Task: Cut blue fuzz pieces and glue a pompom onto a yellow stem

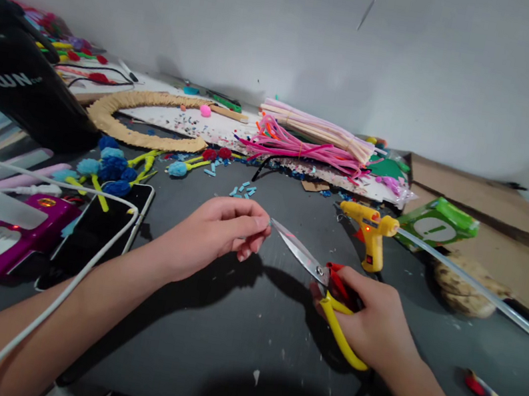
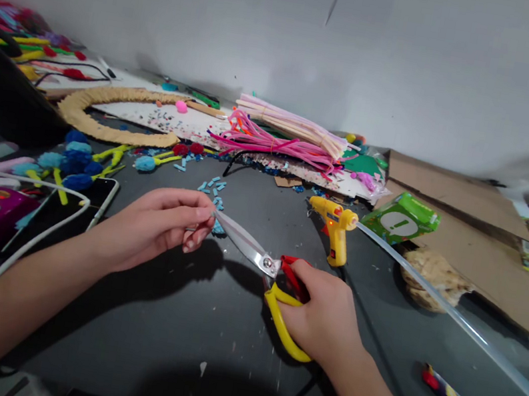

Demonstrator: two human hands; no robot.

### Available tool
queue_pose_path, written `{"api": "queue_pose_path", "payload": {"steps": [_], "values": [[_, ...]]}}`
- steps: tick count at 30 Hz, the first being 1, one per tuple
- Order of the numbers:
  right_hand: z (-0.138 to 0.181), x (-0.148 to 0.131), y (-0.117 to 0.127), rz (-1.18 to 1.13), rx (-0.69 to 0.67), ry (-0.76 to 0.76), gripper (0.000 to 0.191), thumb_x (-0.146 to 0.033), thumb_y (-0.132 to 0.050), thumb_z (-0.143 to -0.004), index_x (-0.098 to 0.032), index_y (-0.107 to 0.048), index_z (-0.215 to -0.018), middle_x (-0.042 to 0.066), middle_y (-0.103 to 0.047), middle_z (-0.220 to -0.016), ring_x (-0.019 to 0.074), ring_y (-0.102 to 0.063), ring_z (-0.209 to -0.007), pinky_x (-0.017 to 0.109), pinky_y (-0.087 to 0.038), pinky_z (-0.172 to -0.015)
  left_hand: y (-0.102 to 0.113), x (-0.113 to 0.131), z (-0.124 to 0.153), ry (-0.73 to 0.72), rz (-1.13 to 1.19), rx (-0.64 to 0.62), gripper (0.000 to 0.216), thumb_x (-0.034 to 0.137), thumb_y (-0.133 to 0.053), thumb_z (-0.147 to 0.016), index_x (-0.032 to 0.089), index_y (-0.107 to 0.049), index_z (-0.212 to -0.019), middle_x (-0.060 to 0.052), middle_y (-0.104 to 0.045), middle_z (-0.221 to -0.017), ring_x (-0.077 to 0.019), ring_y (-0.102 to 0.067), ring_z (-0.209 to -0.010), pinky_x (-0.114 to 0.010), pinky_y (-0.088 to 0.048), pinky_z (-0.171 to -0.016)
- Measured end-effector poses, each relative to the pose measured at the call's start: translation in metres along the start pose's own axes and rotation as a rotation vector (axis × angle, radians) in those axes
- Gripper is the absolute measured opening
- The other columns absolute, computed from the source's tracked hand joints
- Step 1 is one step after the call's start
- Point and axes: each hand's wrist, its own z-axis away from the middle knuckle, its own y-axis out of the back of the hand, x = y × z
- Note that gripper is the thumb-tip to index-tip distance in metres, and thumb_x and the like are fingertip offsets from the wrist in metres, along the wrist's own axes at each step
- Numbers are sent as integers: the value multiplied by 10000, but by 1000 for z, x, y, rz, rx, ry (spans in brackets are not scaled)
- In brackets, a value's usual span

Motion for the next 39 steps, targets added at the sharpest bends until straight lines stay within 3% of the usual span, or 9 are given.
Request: {"api": "queue_pose_path", "payload": {"steps": [25,39], "values": [[1,2,1,5,6,44,170,-365,-667,-759,-197,-649,-739,-33,-512,-576,119,-438,-536,232,-361,-539,0,0,1,9,14,-12,178,282,-661,-877,125,-626,-802,-5,-575,-674,-69,-511,-592,-181,-417,-560],[-1,-4,4,19,3,0,261,-472,-663,-775,-213,-636,-753,-44,-472,-555,120,-421,-522,235,-353,-526,-1,2,3,0,9,-15,171,284,-667,-869,133,-627,-799,-4,-571,-700,-76,-508,-606,-191,-415,-568]]}}
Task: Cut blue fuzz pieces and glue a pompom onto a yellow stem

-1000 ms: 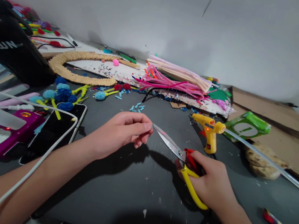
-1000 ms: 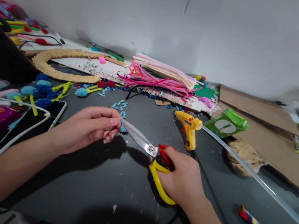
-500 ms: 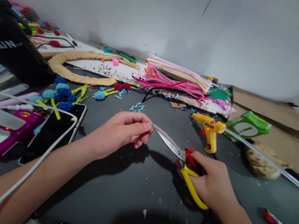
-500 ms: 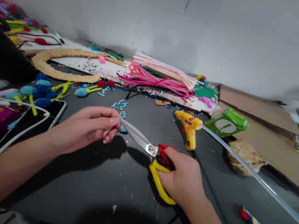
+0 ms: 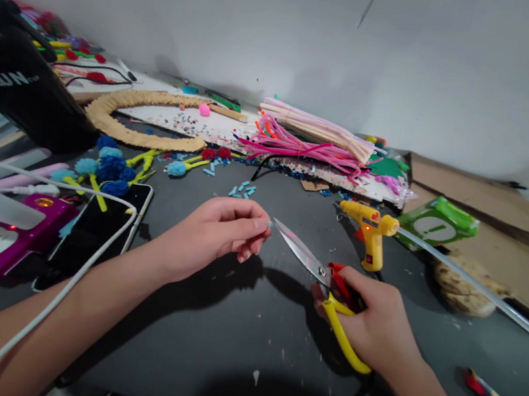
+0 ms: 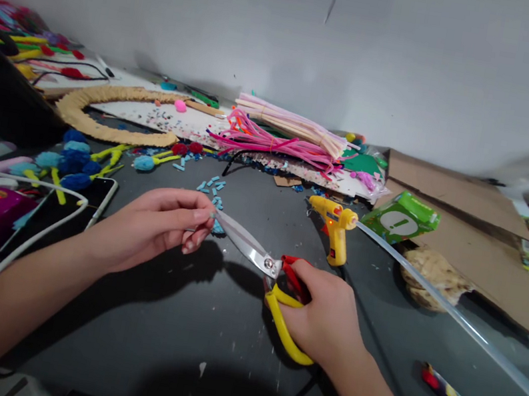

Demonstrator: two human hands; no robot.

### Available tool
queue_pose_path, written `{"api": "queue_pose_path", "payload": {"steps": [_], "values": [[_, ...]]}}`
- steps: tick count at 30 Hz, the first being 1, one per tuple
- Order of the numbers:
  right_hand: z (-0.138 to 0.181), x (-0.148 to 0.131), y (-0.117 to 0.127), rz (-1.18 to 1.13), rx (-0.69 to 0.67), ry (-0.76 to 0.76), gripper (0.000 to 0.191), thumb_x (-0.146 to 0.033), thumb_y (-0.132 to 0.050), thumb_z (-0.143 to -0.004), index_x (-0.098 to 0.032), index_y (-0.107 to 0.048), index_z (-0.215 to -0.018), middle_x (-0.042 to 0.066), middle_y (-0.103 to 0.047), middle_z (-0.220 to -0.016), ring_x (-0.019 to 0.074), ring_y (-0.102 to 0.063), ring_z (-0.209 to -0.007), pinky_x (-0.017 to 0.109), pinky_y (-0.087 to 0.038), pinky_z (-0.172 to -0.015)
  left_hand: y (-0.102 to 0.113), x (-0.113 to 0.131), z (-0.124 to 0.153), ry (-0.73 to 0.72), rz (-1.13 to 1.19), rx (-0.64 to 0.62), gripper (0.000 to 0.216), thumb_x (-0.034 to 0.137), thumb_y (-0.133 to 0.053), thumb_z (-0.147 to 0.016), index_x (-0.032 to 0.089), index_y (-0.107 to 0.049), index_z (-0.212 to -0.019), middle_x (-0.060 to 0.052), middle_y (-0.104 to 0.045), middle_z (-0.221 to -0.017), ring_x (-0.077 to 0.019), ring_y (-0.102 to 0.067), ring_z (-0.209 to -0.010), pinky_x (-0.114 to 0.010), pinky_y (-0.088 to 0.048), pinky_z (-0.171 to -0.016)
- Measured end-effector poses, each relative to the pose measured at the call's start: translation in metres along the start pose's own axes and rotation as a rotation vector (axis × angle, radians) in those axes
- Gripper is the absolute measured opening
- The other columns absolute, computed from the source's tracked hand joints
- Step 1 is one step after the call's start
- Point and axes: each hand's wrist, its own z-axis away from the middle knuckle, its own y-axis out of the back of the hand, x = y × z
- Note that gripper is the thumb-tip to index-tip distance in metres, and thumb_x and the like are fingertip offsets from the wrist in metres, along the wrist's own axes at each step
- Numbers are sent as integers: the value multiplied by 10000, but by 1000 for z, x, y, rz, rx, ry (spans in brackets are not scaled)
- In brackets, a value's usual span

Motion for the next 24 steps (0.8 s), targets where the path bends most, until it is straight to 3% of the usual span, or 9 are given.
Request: {"api": "queue_pose_path", "payload": {"steps": [24], "values": [[0,3,-1,28,-10,52,230,-424,-657,-777,-209,-605,-712,-37,-492,-563,114,-422,-522,226,-336,-519,0,0,-1,-1,3,4,161,275,-678,-854,132,-637,-793,-11,-587,-695,-82,-516,-602,-198,-413,-564]]}}
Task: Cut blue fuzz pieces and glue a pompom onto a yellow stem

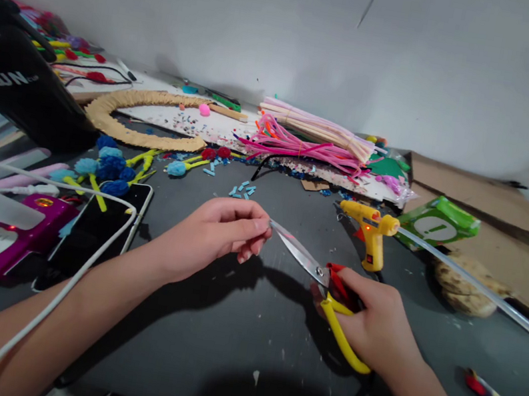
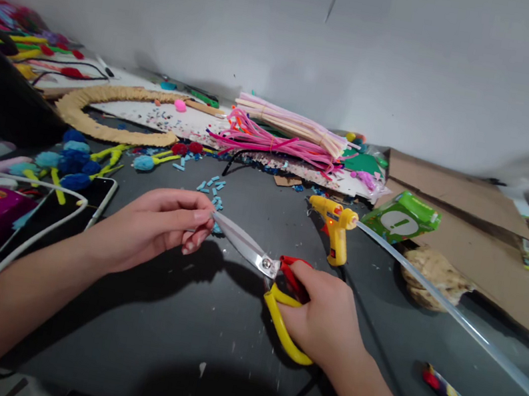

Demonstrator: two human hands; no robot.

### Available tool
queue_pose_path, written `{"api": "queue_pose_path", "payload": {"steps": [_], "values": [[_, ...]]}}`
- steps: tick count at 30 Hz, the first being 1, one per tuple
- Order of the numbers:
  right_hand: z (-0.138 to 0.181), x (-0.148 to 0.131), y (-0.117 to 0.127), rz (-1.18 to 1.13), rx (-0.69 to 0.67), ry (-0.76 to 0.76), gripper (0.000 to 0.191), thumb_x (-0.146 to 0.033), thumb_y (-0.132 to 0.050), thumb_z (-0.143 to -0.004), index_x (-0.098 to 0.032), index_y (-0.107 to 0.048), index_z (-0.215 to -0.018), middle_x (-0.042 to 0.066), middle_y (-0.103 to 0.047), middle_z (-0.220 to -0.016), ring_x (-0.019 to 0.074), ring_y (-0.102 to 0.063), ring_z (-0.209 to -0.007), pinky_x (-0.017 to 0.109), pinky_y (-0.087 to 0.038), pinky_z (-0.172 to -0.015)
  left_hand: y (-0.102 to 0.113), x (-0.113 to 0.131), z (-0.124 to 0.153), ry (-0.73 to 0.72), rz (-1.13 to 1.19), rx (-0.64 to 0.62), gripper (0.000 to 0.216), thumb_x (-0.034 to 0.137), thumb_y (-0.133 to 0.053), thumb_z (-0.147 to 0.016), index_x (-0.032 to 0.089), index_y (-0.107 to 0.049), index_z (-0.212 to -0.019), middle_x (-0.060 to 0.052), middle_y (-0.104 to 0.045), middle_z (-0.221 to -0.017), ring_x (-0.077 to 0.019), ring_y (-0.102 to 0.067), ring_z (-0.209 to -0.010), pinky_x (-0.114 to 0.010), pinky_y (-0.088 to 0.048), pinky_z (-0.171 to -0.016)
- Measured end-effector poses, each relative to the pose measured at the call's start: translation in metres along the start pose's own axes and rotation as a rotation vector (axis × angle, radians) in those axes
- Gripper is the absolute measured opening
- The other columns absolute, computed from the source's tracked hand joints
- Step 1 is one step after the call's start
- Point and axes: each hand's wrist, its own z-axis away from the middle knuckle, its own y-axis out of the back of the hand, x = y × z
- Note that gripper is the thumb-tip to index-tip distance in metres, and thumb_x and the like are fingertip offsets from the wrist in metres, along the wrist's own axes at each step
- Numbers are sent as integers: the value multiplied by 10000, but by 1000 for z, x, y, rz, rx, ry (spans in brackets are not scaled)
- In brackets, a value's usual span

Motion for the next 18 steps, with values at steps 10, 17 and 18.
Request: {"api": "queue_pose_path", "payload": {"steps": [10,17,18], "values": [[0,-4,2,-38,23,-41,207,-411,-660,-771,-210,-644,-728,-38,-511,-553,114,-438,-513,227,-360,-525,0,0,1,7,2,-13,176,285,-668,-868,132,-628,-792,-8,-573,-682,-78,-506,-604,-191,-410,-569],[-1,-6,3,-63,22,-74,260,-454,-664,-776,-213,-601,-701,-45,-468,-537,113,-413,-505,230,-347,-509,-2,1,1,11,7,-1,180,286,-677,-852,131,-627,-776,-12,-577,-676,-83,-499,-596,-201,-406,-559],[-1,-6,2,-61,19,-70,257,-450,-663,-776,-213,-598,-700,-47,-461,-539,112,-410,-507,230,-348,-514,-2,1,1,12,8,-3,179,284,-677,-852,130,-626,-774,-11,-576,-671,-83,-499,-594,-200,-406,-559]]}}
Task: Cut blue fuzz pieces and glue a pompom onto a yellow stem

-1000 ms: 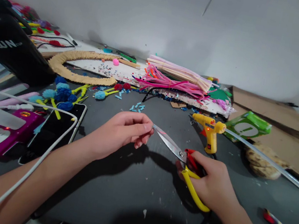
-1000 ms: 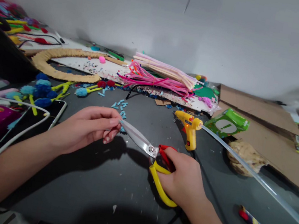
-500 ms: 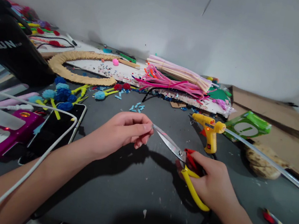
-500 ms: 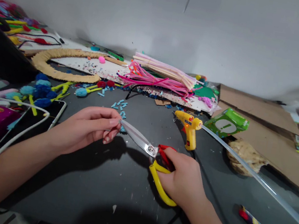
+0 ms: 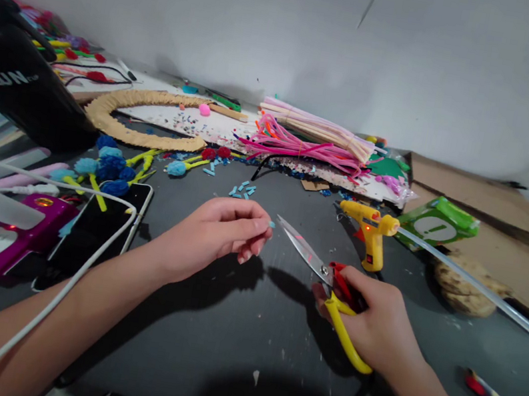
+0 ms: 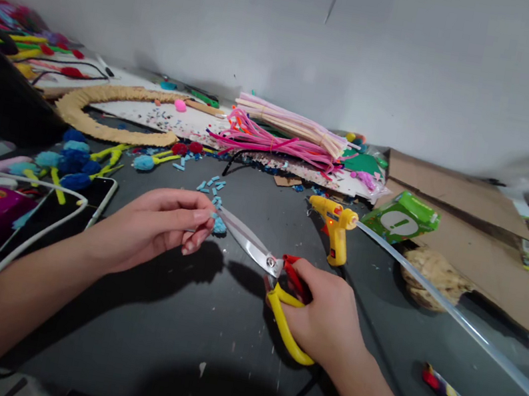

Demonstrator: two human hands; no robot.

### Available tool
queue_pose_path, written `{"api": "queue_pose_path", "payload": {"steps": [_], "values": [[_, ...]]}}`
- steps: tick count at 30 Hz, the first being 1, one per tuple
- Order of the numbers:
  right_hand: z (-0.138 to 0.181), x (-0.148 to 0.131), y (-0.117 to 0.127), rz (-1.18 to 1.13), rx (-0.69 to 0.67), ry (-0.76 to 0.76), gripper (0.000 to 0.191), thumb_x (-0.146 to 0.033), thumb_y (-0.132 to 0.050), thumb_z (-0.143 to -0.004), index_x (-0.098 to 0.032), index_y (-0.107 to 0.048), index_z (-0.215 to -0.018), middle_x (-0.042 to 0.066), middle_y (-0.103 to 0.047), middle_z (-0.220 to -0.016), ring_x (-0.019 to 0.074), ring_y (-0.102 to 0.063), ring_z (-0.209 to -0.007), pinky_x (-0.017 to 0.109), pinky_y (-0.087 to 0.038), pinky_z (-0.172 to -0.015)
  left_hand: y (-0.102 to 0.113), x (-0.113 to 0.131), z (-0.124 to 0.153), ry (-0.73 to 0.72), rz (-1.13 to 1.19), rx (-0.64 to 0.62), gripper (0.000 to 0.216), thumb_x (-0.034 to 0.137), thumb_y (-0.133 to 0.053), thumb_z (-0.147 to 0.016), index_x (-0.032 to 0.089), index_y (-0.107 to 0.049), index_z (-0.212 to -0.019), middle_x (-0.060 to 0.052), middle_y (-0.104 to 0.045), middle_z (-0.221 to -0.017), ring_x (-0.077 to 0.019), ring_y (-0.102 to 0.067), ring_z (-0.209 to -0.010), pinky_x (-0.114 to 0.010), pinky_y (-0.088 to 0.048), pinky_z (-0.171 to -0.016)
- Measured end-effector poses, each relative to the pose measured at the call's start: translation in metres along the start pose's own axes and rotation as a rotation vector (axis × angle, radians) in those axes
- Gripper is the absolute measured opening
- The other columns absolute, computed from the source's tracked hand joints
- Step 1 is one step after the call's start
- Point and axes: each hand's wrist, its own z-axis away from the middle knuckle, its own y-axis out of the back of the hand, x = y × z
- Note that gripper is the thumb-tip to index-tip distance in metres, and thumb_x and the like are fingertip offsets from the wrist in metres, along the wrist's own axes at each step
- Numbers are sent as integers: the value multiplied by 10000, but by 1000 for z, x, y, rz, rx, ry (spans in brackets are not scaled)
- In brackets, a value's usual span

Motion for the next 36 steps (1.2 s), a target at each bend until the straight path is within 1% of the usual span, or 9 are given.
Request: {"api": "queue_pose_path", "payload": {"steps": [4,9,15,22,31,36], "values": [[0,1,-1,1,-8,5,253,-433,-663,-771,-211,-577,-688,-52,-441,-542,108,-393,-512,227,-346,-518,0,0,0,3,4,-6,181,283,-661,-865,127,-624,-782,-10,-572,-653,-81,-502,-586,-196,-406,-558],[-1,-1,0,-3,-7,-3,288,-454,-648,-779,-209,-557,-658,-52,-433,-529,106,-370,-503,228,-339,-505,1,-2,-1,9,1,12,199,293,-628,-884,127,-616,-776,-12,-569,-645,-81,-505,-581,-194,-408,-553],[0,1,-1,10,-25,-2,260,-452,-648,-785,-212,-585,-711,-47,-460,-557,116,-404,-530,234,-349,-534,-1,-2,-3,7,-31,37,210,289,-598,-892,131,-607,-755,-6,-566,-638,-78,-500,-566,-193,-411,-544],[1,4,-1,38,-35,12,281,-464,-652,-781,-213,-559,-696,-51,-450,-562,115,-389,-529,234,-327,-527,1,-6,-3,-16,-90,28,200,306,-606,-905,137,-614,-799,5,-573,-662,-71,-507,-588,-179,-420,-558],[2,5,-2,64,-16,52,286,-486,-623,-807,-212,-598,-731,-45,-451,-567,120,-390,-528,235,-330,-529,2,-6,-3,-46,-135,25,215,321,-598,-919,138,-615,-809,3,-578,-681,-70,-516,-600,-178,-434,-570],[2,7,-2,68,-17,52,253,-459,-647,-786,-210,-618,-752,-44,-455,-576,121,-391,-534,236,-332,-533,1,-6,-3,-49,-132,20,203,311,-601,-917,141,-616,-808,5,-581,-685,-68,-516,-600,-175,-435,-570]]}}
